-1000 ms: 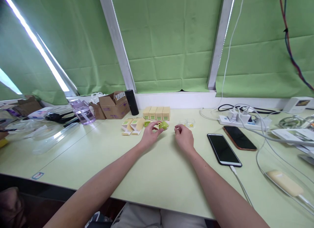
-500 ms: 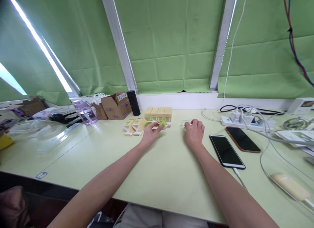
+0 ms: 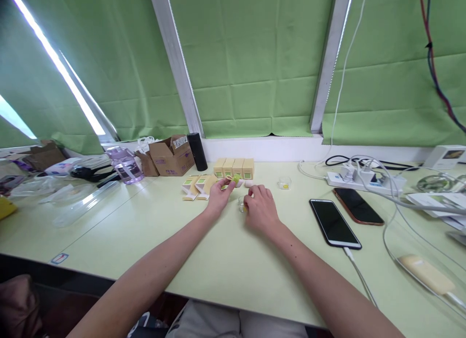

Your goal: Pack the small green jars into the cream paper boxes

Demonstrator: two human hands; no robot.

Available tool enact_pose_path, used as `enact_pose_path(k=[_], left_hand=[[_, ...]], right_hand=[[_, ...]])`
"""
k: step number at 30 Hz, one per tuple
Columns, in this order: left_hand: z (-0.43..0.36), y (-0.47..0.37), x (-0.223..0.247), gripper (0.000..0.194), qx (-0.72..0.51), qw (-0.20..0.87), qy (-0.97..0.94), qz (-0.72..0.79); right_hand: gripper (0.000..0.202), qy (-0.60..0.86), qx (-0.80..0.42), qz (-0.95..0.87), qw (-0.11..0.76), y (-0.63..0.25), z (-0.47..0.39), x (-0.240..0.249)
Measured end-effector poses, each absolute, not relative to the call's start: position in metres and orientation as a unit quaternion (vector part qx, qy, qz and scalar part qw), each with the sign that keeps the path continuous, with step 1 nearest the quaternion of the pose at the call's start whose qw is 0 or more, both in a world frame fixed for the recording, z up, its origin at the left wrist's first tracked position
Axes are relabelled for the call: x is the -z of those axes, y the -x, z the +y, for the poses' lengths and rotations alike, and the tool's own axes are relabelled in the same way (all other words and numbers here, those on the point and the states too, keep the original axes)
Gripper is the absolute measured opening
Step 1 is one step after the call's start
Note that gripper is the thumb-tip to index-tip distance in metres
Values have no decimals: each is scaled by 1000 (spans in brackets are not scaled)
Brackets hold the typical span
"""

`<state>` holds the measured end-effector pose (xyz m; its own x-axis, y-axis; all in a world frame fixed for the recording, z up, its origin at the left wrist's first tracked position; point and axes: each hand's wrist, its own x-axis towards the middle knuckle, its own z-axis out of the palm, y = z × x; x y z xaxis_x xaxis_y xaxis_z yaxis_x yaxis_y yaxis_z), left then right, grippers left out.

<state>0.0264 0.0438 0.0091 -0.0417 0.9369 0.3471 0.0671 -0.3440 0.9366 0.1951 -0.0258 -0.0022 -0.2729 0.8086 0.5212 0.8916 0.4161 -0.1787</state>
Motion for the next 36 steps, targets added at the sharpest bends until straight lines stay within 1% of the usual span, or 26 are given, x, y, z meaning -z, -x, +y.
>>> enact_pose_path(k=[2, 5, 7, 9, 11, 14, 18, 20, 22, 26, 30, 36], left_hand=[[43, -26, -10, 45, -580, 378, -581, 428], [42, -27, -11, 44, -588, 382, -574, 423], [42, -27, -11, 44, -594, 384, -569, 419], [42, -28, -12, 45, -598, 387, -565, 417], [42, -28, -12, 46, -600, 388, -560, 419], [43, -27, -12, 47, -605, 392, -555, 415], [46, -26, -11, 49, -615, 403, -543, 406], [48, -25, -10, 51, -618, 411, -535, 403], [49, -25, -9, 53, -617, 419, -532, 401], [50, -25, -7, 56, -613, 423, -532, 403], [49, -25, -6, 55, -605, 424, -534, 410], [48, -24, -6, 54, -601, 426, -542, 404]], right_hand=[[21, 537, 30, -787, 304, -193, -28, 6], [45, 567, -63, -740, 355, -195, -24, 15], [56, 589, -128, -706, 372, -198, -19, 21], [55, 585, -184, -690, 384, -202, -13, 26], [47, 569, -224, -681, 403, -204, -8, 29], [37, 527, -299, -647, 463, -206, -4, 29], [38, 398, -483, -533, 570, -210, -5, 21], [37, 331, -571, -464, 591, -213, -6, 18], [31, 289, -627, -410, 596, -218, -6, 17], [23, 298, -648, -350, 607, -223, -4, 21], [29, 327, -620, -356, 618, -222, -4, 21], [35, 306, -618, -366, 625, -217, -16, 8]])
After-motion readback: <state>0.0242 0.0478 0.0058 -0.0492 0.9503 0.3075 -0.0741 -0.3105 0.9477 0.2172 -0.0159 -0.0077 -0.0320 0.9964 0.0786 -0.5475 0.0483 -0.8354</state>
